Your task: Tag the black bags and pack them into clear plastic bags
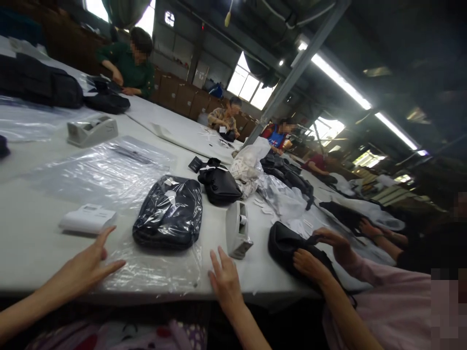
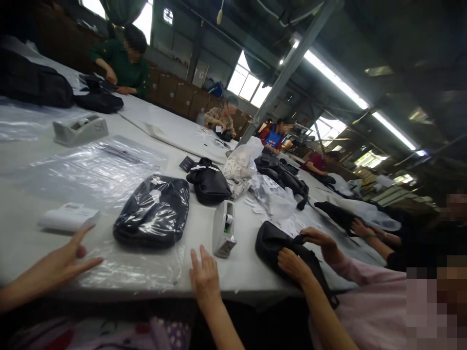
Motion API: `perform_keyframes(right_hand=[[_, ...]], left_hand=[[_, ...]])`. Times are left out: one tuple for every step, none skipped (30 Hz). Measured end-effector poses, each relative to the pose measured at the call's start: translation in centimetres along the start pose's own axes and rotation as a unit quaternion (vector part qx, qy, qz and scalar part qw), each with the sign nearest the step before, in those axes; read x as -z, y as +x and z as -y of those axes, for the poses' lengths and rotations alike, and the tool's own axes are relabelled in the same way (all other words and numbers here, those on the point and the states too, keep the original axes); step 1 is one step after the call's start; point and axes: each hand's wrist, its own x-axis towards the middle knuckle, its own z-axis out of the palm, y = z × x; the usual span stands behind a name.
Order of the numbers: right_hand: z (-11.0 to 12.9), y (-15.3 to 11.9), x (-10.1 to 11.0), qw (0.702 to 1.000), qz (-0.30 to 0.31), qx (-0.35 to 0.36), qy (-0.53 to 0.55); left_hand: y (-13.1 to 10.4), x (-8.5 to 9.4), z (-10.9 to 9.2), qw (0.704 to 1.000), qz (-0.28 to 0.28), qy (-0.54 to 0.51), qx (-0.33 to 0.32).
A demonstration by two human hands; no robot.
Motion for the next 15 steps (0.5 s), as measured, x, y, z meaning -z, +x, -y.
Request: perform_keyframes(right_hand=[[-0.2, 1.4, -0.2, 0.999, 0.002, 0.039, -0.012], [-0.3, 2.5, -0.6, 0.997, 0.006, 0.081, -0.016], [-0.3, 3.2, -0.9, 0.993, 0.011, 0.119, -0.013], [-0.4, 3.4, -1.1, 0.989, 0.015, 0.146, -0.007], [-0.6, 3.3, -1.3, 0.987, 0.017, 0.160, -0.002], [-0.9, 3.0, -1.4, 0.987, 0.014, 0.160, -0.001], [-1.3, 2.6, -1.4, 0.988, 0.010, 0.152, -0.004], [-1.6, 2.2, -1.3, 0.990, 0.004, 0.142, -0.011], [-2.0, 1.9, -1.1, 0.990, -0.001, 0.138, -0.017], [-2.4, 1.9, -0.8, 0.989, 0.000, 0.145, -0.021], [-2.7, 2.1, -0.6, 0.987, 0.009, 0.160, -0.021], [-2.9, 2.5, -0.5, 0.983, 0.024, 0.184, -0.017], [-3.0, 3.0, -0.4, 0.976, 0.040, 0.212, -0.009], [-3.0, 3.6, -0.4, 0.970, 0.055, 0.238, 0.001], [-3.0, 4.2, -0.5, 0.963, 0.069, 0.260, 0.010]], left_hand=[[0.3, 0.0, -1.0, 1.000, 0.020, -0.008, -0.010], [0.3, -0.1, -1.6, 0.999, 0.038, -0.017, -0.030], [0.3, -0.1, -1.4, 0.997, 0.054, -0.028, -0.052], [0.1, 0.0, -0.7, 0.995, 0.062, -0.034, -0.067], [-0.1, 0.3, 0.6, 0.995, 0.052, -0.033, -0.078], [-0.3, 0.7, 2.2, 0.995, 0.025, -0.023, -0.096], [-0.4, 1.2, 3.9, 0.993, -0.015, -0.004, -0.118], [-0.4, 1.8, 5.4, 0.984, -0.070, 0.027, -0.162], [-0.2, 2.4, 6.6, 0.967, -0.102, 0.068, -0.224], [0.2, 2.9, 7.3, 0.944, -0.113, 0.113, -0.290], [0.7, 3.4, 7.5, 0.917, -0.103, 0.155, -0.354], [1.3, 3.7, 7.1, 0.890, -0.075, 0.189, -0.408], [1.9, 3.9, 6.2, 0.868, -0.044, 0.213, -0.447], [2.5, 4.1, 5.1, 0.850, -0.010, 0.223, -0.477], [3.0, 4.2, 3.8, 0.837, 0.019, 0.220, -0.500]])
